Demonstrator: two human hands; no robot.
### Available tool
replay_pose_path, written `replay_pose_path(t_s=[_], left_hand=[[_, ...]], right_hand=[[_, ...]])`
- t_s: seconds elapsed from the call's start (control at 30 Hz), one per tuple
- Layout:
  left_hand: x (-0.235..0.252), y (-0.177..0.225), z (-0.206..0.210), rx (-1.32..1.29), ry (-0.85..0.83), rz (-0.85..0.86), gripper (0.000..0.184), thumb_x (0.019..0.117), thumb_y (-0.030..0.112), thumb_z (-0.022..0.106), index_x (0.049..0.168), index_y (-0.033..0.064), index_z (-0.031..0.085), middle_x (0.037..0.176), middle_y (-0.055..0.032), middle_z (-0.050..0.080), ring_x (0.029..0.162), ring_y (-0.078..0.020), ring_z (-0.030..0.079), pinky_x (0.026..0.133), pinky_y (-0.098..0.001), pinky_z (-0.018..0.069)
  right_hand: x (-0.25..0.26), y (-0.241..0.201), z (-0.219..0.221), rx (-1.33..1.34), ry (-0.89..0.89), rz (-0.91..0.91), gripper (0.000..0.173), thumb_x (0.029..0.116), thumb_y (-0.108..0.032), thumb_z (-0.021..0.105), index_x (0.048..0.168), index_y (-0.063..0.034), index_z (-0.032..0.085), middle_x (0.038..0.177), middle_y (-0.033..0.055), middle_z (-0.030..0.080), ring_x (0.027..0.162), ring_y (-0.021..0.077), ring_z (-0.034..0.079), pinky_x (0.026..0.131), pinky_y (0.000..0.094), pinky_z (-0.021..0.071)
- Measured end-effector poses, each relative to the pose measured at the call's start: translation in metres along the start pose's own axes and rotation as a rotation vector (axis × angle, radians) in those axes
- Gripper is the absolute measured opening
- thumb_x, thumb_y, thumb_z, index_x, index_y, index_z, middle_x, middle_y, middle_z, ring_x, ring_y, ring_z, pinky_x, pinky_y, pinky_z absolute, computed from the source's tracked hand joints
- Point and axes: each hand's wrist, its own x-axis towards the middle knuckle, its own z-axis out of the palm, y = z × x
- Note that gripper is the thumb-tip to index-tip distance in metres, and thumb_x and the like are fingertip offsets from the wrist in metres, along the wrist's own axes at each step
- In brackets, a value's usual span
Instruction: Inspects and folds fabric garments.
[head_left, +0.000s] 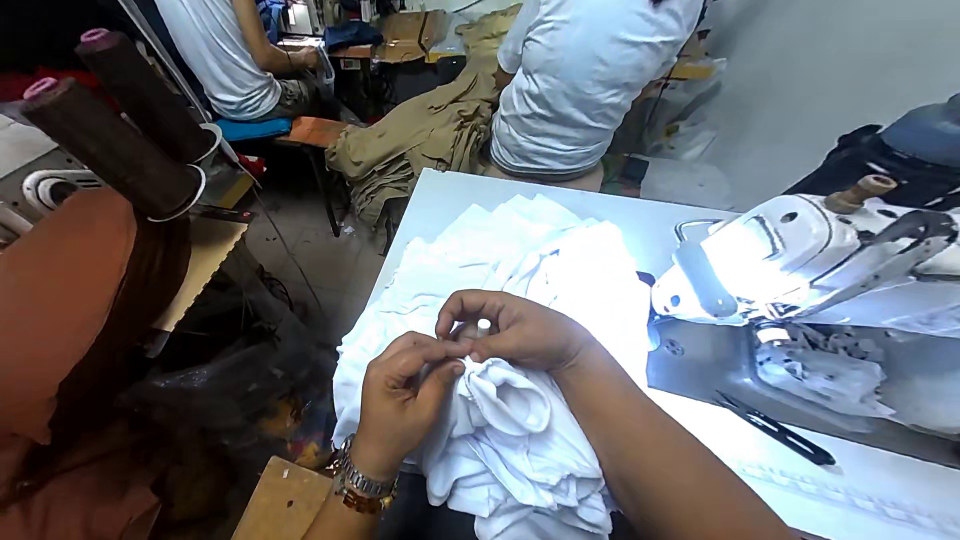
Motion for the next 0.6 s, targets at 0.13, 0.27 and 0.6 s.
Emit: replay_pose_path(t_s=[0.13,0.27,0.6], left_hand=[[-0.001,-0.002,0.004,0.03,0.044,0.046,0.014,0.0906,0.003,0.071,0.102,0.007,0.078,0.096,0.0004,0.069,0.085,-0.0045,0.066,0.074,-0.0184,0.0584],[-0.003,-0.007,0.007,0.096,0.177,0.076,0.012,0.09,0.003,0.071,0.099,0.007,0.078,0.095,0.0007,0.069,0.086,-0.0044,0.066,0.074,-0.0178,0.0581],[-0.003,-0.019,-0.012,0.045,0.349,-0.121,0.017,0.0992,0.005,0.057,0.114,0.0048,0.064,0.107,-0.0005,0.069,0.093,-0.0059,0.067,0.08,-0.0236,0.0585]], right_hand=[[0.006,-0.018,0.014,-0.078,0.071,0.048,0.022,0.087,-0.004,0.068,0.107,-0.0122,0.064,0.088,-0.0063,0.066,0.073,-0.0002,0.062,0.066,0.0162,0.0538],[0.01,-0.012,0.014,-0.056,0.135,0.044,0.027,0.0876,0.003,0.063,0.113,-0.0082,0.064,0.098,-0.0004,0.068,0.08,0.0047,0.065,0.07,0.02,0.0564],[-0.011,-0.042,0.021,-0.555,0.337,-0.406,0.013,0.0929,-0.029,0.073,0.088,-0.0169,0.072,0.089,-0.0093,0.069,0.082,0.0002,0.065,0.071,0.017,0.0564]])
